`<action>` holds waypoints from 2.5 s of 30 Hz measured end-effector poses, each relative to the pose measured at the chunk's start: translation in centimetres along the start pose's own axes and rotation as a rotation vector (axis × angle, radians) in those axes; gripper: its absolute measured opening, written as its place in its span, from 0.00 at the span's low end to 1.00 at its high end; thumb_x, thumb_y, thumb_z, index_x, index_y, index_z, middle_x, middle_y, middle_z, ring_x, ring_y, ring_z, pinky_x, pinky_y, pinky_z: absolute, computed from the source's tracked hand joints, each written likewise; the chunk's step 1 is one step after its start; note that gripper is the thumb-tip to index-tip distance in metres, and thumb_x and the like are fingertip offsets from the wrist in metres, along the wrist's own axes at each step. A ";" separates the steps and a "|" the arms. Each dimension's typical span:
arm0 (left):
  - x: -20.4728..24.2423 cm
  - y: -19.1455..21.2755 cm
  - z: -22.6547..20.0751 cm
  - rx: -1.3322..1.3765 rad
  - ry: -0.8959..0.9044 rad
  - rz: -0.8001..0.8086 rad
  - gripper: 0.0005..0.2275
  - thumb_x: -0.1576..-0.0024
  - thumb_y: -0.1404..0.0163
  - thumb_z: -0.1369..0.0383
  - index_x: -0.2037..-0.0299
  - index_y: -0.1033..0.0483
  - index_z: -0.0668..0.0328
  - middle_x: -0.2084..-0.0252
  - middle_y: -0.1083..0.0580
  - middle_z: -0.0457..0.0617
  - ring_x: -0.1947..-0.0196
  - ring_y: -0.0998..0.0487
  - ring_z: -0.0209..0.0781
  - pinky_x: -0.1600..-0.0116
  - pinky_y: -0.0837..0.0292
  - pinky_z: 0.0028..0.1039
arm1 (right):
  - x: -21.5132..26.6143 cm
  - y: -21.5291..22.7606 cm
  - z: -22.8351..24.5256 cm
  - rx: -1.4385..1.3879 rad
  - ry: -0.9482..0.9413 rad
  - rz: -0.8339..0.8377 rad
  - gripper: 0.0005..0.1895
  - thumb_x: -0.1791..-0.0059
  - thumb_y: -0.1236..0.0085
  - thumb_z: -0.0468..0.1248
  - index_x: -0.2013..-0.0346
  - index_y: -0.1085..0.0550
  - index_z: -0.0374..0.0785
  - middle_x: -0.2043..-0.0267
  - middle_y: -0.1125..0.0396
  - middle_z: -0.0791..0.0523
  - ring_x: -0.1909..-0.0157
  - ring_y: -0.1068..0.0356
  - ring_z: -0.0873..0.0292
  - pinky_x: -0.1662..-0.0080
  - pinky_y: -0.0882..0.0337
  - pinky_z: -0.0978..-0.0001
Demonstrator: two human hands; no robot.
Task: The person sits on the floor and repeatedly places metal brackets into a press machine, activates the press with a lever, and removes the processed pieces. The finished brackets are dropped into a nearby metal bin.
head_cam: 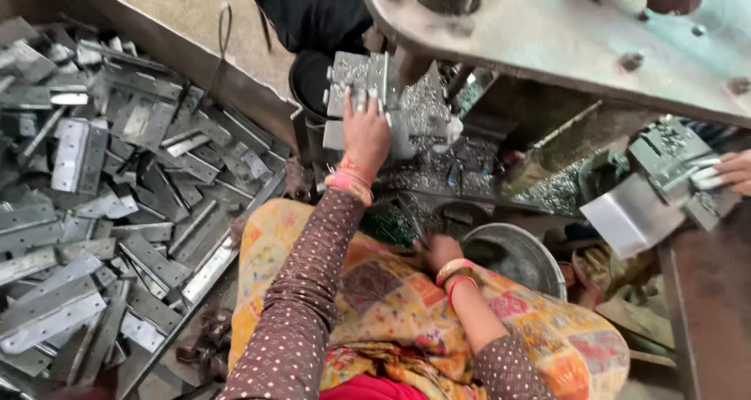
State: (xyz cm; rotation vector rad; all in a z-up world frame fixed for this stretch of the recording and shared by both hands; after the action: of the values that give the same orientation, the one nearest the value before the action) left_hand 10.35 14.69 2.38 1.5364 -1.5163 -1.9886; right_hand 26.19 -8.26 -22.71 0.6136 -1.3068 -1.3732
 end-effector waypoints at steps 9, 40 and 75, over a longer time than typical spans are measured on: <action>7.5 7.6 6.1 0.136 0.029 0.053 0.08 0.50 0.49 0.66 0.64 0.18 0.53 0.49 0.22 0.49 0.45 0.23 0.41 0.32 0.50 0.61 | 2.3 9.4 2.7 0.040 0.071 -0.196 0.31 0.52 0.42 0.61 0.49 0.25 0.39 0.58 0.25 0.42 0.56 0.26 0.35 0.55 0.27 0.43; 34.0 0.0 33.6 1.014 1.208 -0.655 0.32 0.51 0.37 0.76 0.35 0.35 0.61 0.49 0.26 0.51 0.53 0.25 0.42 0.49 0.26 0.29 | 8.3 17.5 8.0 -0.106 0.134 -0.617 0.07 0.46 0.43 0.42 0.58 0.21 0.46 0.60 0.25 0.54 0.60 0.25 0.48 0.59 0.27 0.57; 3.9 4.7 -1.9 0.042 0.110 0.054 0.12 0.45 0.50 0.64 0.61 0.17 0.64 0.42 0.27 0.56 0.38 0.30 0.54 0.24 0.60 0.56 | 5.8 15.0 8.6 -0.124 0.136 -0.367 0.19 0.47 0.47 0.50 0.48 0.26 0.42 0.54 0.25 0.50 0.59 0.25 0.43 0.60 0.26 0.50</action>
State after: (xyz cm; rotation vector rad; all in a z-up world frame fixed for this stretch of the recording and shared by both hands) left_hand 8.30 8.79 3.95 1.5752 -1.5486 -1.8228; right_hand 22.00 -7.53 -5.01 0.8759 -1.0245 -1.6637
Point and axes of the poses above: each hand's wrist, its own x-axis away from the middle knuckle, its own y-axis out of the back of the hand, z = x × y, the point moved 10 cm from there along -x, towards the middle knuckle
